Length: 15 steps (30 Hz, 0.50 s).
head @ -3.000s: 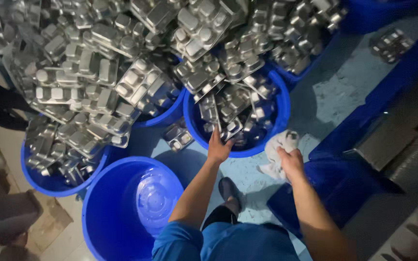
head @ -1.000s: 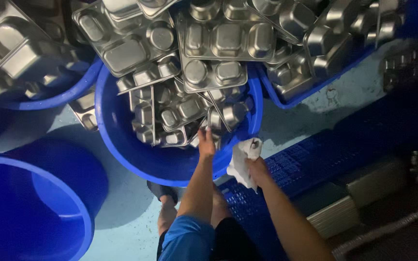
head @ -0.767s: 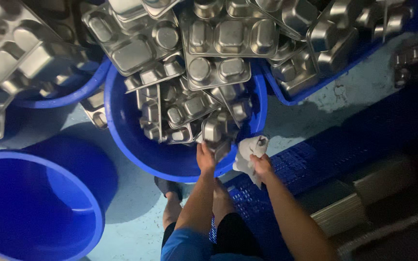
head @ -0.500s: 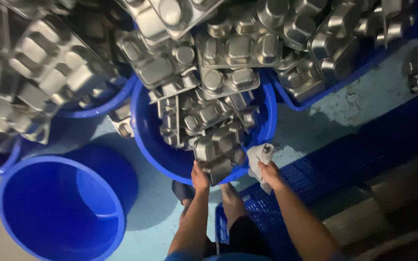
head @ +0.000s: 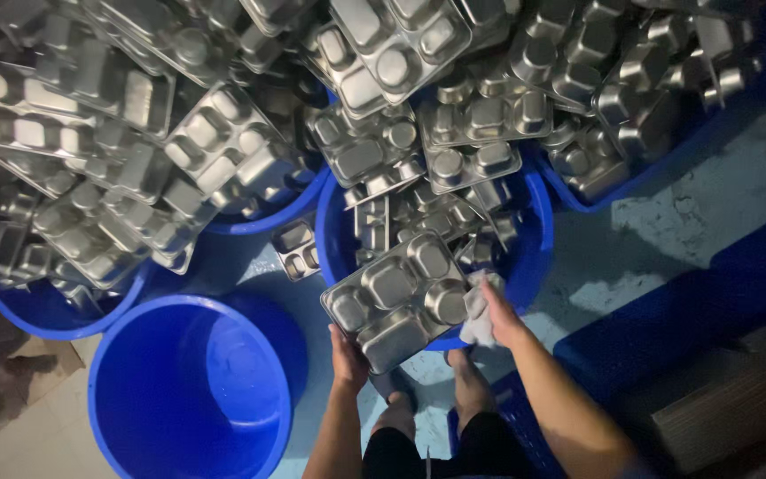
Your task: The person wipes stainless steel compartmentalized trays with a white cloth, picking them from a large pile and placing them into a blue bin. The person handles the trays one at a time, wiping both sides before stacking them.
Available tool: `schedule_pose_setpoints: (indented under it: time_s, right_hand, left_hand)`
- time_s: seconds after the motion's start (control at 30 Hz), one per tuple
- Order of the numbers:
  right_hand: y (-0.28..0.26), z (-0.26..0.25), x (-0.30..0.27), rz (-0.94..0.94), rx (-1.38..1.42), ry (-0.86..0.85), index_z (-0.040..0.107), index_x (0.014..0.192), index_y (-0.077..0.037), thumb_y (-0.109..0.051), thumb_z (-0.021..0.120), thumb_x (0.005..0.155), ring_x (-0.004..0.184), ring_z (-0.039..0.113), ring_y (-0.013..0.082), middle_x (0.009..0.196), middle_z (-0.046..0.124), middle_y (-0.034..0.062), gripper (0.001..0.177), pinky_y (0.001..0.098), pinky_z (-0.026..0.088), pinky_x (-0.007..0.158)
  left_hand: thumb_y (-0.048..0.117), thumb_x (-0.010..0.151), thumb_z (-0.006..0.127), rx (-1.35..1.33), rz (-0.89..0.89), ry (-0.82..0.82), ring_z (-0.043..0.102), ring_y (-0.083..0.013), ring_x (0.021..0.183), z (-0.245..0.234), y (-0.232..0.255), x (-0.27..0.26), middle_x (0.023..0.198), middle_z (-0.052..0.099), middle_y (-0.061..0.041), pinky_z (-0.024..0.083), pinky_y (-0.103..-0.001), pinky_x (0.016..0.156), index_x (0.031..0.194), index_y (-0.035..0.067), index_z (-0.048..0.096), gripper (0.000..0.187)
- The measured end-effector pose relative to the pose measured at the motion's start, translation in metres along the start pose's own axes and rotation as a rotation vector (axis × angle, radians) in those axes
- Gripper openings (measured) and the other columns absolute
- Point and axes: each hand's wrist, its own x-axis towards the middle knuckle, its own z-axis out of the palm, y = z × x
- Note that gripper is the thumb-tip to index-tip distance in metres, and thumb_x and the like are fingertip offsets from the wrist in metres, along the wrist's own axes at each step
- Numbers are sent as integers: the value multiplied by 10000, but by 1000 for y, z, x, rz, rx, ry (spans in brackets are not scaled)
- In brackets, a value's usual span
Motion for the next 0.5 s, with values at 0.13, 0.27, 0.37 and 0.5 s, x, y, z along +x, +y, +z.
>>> schedule_pose_setpoints:
  time_s: [0.13,0.27,0.37,0.5]
  right_hand:
    - [-1,51,13,-200,338,239,575,1376,-157,-597,546,957,1117,648,201,1261,659,22,609,396,548,920]
    - [1,122,17,-410,498,371,566,1412,-166,-603,557,944,1149,639,197,1325,650,16,641,385,532,943]
    - [35,183,-8,-473,519,294,531,1447,-152,-554,534,989,1154,606,220,1316,611,41,609,399,516,945]
    - [68,246,-61,-505,478,17,483,1492,-135,-490,503,1049,1161,561,251,1304,559,73,568,419,493,949]
  left_hand:
    - [829,903,341,-210,-5,-241,489,-423,1349,23,28,-22,1494,502,-215,377,-565,1126,1548,27,365,1030]
    - [805,852,339,-224,113,-117,402,-356,1444,78,53,-54,1599,401,-90,304,-589,1170,1580,179,318,960]
    - [807,837,371,-322,178,-266,361,-351,1474,122,85,-76,1613,385,-70,257,-595,1194,1580,202,313,960]
    - [791,850,428,-318,268,-538,369,-371,1458,146,135,-99,1588,412,-110,258,-587,1191,1563,151,349,962]
